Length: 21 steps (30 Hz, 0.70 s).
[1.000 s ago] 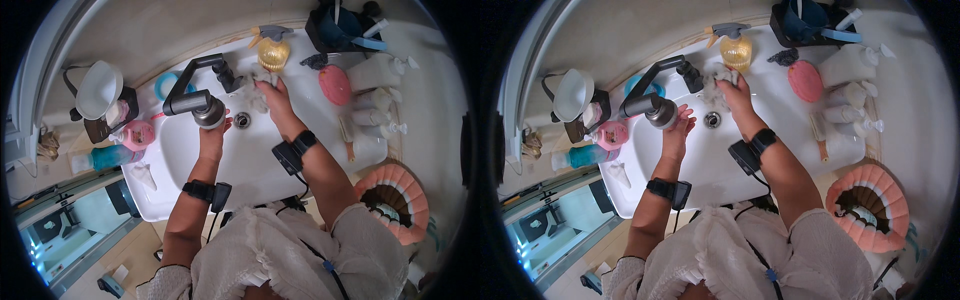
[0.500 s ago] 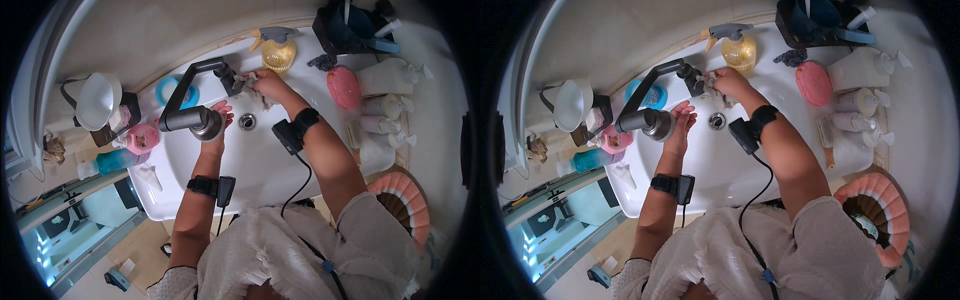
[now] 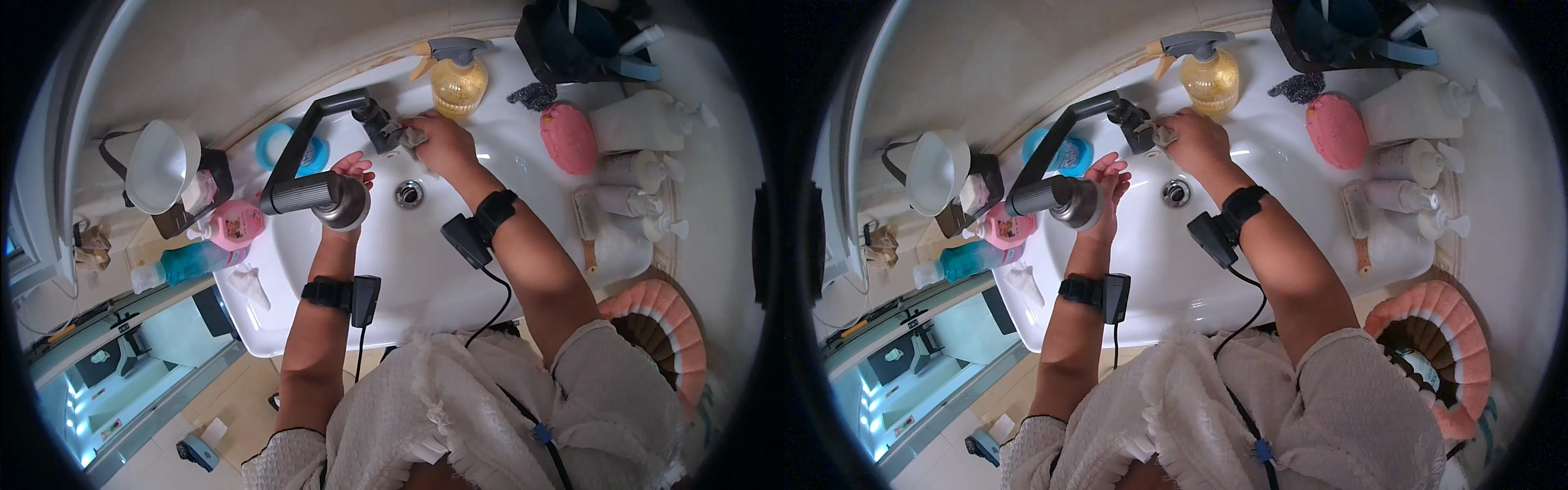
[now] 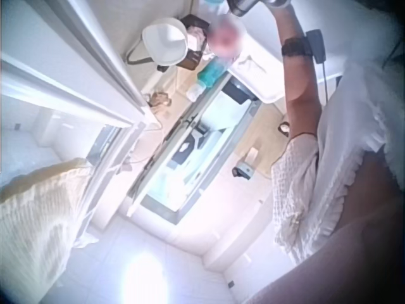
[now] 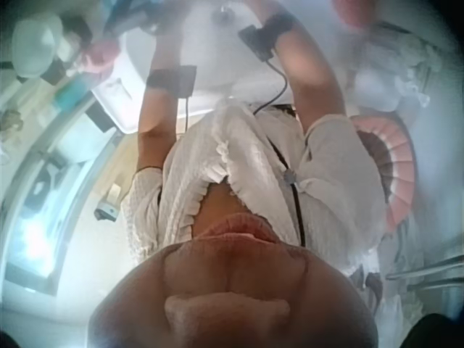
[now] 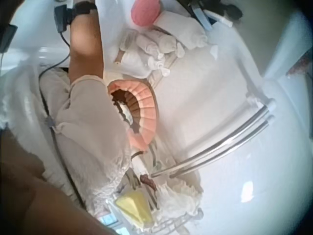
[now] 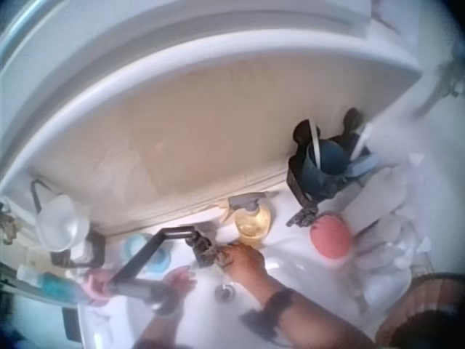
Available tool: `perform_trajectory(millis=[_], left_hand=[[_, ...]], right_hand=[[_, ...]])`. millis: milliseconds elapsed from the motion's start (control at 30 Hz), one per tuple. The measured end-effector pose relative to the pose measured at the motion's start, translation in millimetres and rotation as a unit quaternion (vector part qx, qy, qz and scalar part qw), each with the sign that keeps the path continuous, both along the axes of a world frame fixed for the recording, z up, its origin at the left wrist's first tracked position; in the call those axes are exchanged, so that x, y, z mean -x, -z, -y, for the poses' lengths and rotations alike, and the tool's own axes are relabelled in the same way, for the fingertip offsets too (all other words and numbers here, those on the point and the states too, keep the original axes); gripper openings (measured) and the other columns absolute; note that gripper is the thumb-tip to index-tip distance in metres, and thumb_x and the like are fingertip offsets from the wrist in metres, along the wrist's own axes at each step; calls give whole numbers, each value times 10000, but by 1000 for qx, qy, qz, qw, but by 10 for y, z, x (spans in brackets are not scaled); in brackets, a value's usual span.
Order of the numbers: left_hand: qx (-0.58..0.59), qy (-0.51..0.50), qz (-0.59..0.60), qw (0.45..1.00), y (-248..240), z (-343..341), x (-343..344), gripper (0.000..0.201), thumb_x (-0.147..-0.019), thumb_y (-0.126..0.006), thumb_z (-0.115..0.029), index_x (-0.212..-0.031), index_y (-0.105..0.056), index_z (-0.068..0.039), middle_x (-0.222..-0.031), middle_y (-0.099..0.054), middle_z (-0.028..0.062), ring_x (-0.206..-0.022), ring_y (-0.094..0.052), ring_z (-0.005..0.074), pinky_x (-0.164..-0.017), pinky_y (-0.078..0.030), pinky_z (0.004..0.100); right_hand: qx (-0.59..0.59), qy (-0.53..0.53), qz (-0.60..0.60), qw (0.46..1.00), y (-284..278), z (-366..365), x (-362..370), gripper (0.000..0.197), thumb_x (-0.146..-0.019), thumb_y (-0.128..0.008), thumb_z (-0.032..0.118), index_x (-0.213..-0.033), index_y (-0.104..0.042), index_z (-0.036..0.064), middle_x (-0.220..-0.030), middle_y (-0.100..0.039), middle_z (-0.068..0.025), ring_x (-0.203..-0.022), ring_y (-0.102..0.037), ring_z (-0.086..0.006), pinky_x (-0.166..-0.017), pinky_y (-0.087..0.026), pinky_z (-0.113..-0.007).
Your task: The person cleans a bathroom sink and faucet with a cloth, then wipes the surrounding counter area near various toiletries.
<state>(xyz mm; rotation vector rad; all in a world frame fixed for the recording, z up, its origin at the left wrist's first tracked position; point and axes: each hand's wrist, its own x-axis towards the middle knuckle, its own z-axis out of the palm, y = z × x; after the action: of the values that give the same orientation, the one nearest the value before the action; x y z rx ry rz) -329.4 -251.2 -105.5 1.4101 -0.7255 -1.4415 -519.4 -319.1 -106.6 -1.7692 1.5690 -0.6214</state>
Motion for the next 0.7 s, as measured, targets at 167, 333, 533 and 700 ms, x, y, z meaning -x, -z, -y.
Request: perform_trajectory(millis=[167,333,533,700], left_hand=[[6,45,2,999,-89,-130,51,336,-920,-577,-203,-1226,-500,-89,-1086,-596,24,-959,-576,158,-872,-452,300],[10,169,44,985,-128,-303,252,651,-877,-636,-343,-1411,-338,-121,-1368,-433,70,-1109,-509,171,-945,-410,319],[5,202,-19,979,-279,-285,467,730,-863,-652,-356,-1448,-272,-140,-1377,-413,99,-1106,-492,159,-951,-392,307],[29,191,-20,981,-205,-300,531,591,-861,-668,-267,-1354,-408,-72,-1242,-524,82,-1043,-516,137,-929,-403,293]], right_hand=[[-168,182,242,938,-113,-364,14,315,-800,-634,154,-1112,-623,115,-1097,-613,-68,-1006,-596,-207,-836,-471,-309],[-179,366,552,727,152,-894,-79,313,-893,-547,160,-1167,-528,10,-1128,-580,-71,-996,-577,-181,-846,-475,-317],[-110,380,659,639,-247,-1108,-27,309,-905,-531,138,-1184,-501,10,-1119,-582,-83,-1000,-569,-168,-845,-473,-314],[-216,218,490,816,-146,-1265,-23,329,-888,-582,216,-1141,-554,8,-1051,-594,-50,-975,-552,-128,-839,-454,-276]])
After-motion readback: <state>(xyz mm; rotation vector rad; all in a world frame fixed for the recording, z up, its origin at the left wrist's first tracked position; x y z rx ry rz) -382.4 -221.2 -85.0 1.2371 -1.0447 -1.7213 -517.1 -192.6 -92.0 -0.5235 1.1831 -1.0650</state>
